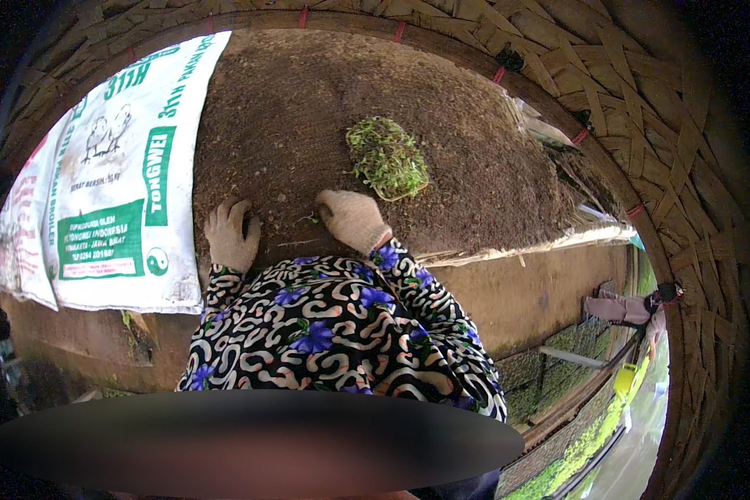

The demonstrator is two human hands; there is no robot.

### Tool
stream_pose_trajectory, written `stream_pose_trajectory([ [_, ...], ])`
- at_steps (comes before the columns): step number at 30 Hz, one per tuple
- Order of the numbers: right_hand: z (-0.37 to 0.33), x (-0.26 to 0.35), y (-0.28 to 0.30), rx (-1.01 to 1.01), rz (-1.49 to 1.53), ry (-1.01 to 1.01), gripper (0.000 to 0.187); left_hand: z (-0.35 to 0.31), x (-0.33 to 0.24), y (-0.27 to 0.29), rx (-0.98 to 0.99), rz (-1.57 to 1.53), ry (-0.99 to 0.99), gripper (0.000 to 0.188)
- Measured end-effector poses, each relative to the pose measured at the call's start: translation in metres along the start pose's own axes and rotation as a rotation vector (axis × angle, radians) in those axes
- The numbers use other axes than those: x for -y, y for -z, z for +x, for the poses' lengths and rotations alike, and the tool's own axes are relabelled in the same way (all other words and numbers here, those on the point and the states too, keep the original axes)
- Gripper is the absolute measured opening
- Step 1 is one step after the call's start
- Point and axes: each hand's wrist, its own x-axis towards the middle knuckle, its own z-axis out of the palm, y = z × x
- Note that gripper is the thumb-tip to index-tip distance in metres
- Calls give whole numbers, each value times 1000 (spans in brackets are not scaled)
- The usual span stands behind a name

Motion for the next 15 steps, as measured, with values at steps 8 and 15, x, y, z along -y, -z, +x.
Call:
stream_pose_trajectory([
  [8,-10,13,41,-288,207,-4,19,0,3,-4,-1,18,-7,45],
  [15,-31,-47,108,-462,-59,-272,28,1,4,-8,-15,51,-22,44],
])
